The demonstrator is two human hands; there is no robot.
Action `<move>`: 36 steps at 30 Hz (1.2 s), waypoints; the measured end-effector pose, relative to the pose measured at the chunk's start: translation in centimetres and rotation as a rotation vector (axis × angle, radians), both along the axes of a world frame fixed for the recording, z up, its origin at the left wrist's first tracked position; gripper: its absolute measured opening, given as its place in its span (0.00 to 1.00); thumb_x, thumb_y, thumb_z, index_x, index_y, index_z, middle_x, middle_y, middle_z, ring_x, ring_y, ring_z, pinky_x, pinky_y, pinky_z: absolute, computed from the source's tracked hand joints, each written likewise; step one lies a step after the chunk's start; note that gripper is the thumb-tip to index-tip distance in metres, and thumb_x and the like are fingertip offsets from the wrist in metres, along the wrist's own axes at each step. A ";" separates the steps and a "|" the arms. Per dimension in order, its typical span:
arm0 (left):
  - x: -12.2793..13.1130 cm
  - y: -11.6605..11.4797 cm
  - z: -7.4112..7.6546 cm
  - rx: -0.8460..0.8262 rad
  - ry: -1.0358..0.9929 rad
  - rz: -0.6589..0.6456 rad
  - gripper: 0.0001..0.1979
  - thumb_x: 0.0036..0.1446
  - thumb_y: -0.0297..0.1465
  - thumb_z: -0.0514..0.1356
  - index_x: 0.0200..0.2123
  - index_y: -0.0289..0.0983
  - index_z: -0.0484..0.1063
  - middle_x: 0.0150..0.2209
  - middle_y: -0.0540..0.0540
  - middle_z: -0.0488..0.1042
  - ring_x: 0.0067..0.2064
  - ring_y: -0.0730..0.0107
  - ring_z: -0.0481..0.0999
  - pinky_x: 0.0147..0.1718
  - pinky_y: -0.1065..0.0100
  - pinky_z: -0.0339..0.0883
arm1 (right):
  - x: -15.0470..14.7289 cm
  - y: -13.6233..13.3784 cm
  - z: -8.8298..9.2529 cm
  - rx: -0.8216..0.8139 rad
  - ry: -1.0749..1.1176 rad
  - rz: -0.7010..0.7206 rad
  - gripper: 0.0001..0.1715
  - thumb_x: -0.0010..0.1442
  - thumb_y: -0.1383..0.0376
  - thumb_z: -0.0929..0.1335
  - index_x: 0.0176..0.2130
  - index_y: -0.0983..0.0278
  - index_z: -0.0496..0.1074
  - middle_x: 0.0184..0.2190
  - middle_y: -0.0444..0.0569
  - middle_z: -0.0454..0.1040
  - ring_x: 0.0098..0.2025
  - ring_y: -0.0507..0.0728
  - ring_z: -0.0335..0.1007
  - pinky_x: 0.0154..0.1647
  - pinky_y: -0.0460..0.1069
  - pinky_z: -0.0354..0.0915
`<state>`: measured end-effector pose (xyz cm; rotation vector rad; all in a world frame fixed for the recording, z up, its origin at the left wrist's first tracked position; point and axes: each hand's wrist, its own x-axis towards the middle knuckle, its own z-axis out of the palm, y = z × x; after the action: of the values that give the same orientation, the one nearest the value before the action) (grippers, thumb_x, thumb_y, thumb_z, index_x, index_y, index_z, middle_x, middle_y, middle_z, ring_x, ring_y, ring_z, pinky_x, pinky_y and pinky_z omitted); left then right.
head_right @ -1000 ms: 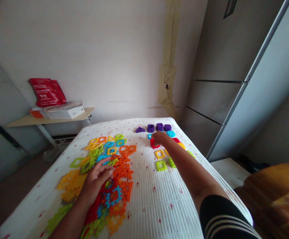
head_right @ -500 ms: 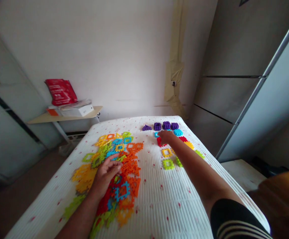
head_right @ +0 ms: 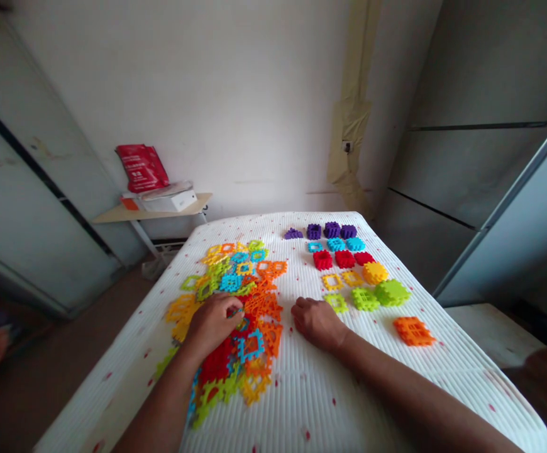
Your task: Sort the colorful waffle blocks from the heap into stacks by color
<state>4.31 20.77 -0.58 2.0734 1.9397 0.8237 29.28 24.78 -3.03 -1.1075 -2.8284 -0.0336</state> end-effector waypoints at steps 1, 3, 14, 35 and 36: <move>0.1 -0.2 0.2 -0.032 0.081 -0.003 0.06 0.46 0.28 0.59 0.28 0.39 0.75 0.32 0.46 0.75 0.38 0.64 0.71 0.39 0.65 0.62 | 0.1 0.0 -0.5 0.013 0.029 -0.006 0.12 0.61 0.69 0.58 0.31 0.65 0.69 0.32 0.49 0.71 0.33 0.52 0.67 0.31 0.45 0.59; 0.2 -0.4 0.4 -0.077 0.191 -0.017 0.08 0.46 0.28 0.60 0.32 0.40 0.76 0.34 0.45 0.75 0.40 0.62 0.71 0.40 0.65 0.61 | 0.1 0.0 -1.3 0.043 0.072 -0.015 0.15 0.63 0.69 0.57 0.31 0.65 0.68 0.32 0.48 0.70 0.32 0.52 0.66 0.31 0.45 0.58; 0.7 -0.2 -0.2 -0.047 0.247 0.020 0.04 0.45 0.26 0.58 0.21 0.39 0.70 0.28 0.46 0.70 0.37 0.63 0.68 0.36 0.66 0.59 | -0.5 0.3 -2.3 0.103 0.116 -0.051 0.13 0.62 0.70 0.57 0.30 0.65 0.67 0.30 0.48 0.68 0.31 0.51 0.64 0.30 0.45 0.57; 0.8 0.6 -1.3 -0.006 -0.933 0.111 0.21 0.40 0.37 0.64 0.39 0.33 0.71 0.23 0.52 0.69 0.19 0.76 0.67 0.17 0.73 0.62 | -0.3 0.4 -2.7 0.116 0.169 -0.054 0.13 0.62 0.70 0.58 0.30 0.65 0.67 0.30 0.47 0.67 0.31 0.50 0.64 0.31 0.44 0.57; 0.8 0.6 -1.3 -0.012 -0.932 0.111 0.21 0.39 0.37 0.65 0.38 0.33 0.71 0.23 0.53 0.70 0.19 0.75 0.67 0.17 0.72 0.63 | -0.3 0.4 -2.8 0.120 0.174 -0.052 0.13 0.62 0.70 0.58 0.30 0.65 0.66 0.30 0.47 0.67 0.31 0.50 0.64 0.31 0.44 0.57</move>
<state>5.15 21.36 -1.85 1.1902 1.4914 1.4457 28.96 25.23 -5.80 -1.1010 -2.6080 -0.1047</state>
